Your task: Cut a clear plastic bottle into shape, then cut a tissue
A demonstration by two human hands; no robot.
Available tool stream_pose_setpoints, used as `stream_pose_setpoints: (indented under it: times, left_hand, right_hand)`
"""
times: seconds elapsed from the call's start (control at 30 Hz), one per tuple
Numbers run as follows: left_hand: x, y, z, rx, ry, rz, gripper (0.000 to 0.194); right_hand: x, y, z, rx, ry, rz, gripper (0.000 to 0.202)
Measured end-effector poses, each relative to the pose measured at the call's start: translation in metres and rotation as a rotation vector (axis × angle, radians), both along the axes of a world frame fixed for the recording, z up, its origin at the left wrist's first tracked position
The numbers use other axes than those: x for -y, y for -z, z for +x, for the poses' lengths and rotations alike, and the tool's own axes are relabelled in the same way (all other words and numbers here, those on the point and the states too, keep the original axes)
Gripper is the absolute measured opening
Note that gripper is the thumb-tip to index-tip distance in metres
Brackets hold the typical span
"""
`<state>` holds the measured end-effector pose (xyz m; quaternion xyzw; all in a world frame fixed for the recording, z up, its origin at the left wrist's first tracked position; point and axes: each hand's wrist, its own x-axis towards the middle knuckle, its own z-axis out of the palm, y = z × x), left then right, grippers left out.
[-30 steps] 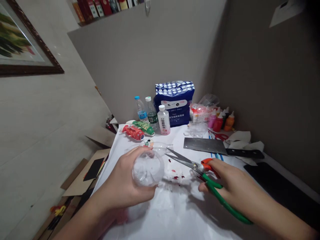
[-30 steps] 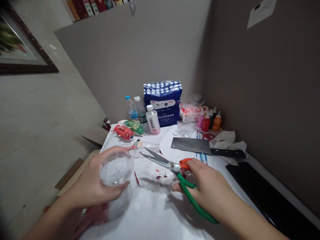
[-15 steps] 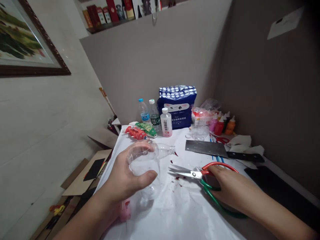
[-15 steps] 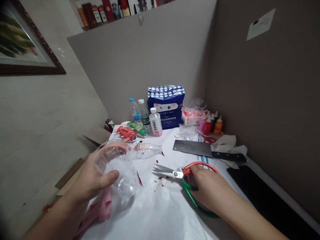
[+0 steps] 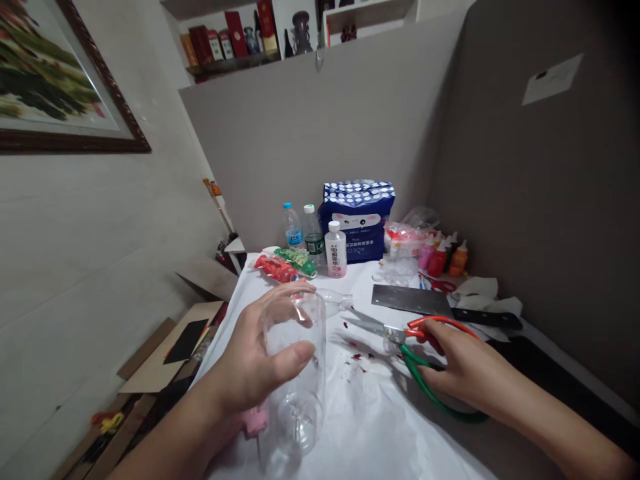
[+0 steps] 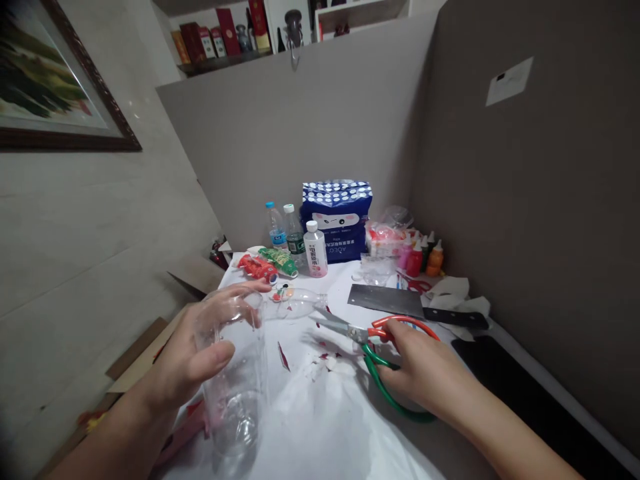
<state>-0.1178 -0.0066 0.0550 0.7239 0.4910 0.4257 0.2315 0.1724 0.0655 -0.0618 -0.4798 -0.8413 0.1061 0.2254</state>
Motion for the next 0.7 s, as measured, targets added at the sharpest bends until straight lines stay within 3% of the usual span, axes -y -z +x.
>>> stream_pose_setpoints:
  times: [0.1,0.17,0.27,0.37,0.47,0.57,0.7]
  left_hand:
    - [0.002,0.001,0.003,-0.044,0.003,-0.049,0.017]
    - [0.002,0.007,0.006,-0.097,0.014,-0.097,0.018]
    - [0.001,0.019,0.012,-0.187,0.048,-0.176,0.022]
    - [0.002,0.031,0.022,-0.294,0.041,-0.258,0.034]
    - [0.003,0.037,0.034,-0.376,0.067,-0.322,0.048]
    - [0.003,0.039,0.045,-0.392,0.170,-0.367,0.048]
    - [0.003,0.042,0.057,-0.293,0.242,-0.362,0.036]
  right_hand:
    - [0.004,-0.007,-0.006,-0.238,-0.076,-0.055,0.014]
    - [0.009,-0.008,-0.013,-0.441,-0.141,-0.202,0.012]
    - [0.021,-0.004,-0.025,-0.761,-0.319,-0.550,0.027]
    - [0.035,-0.002,-0.033,-0.877,-0.423,-0.755,0.049]
    - [0.046,-0.004,-0.036,-0.852,-0.357,-0.774,0.064]
    - [0.050,-0.006,-0.040,-0.864,-0.353,-0.741,0.069]
    - [0.049,-0.008,-0.050,-0.921,-0.333,-0.746,0.054]
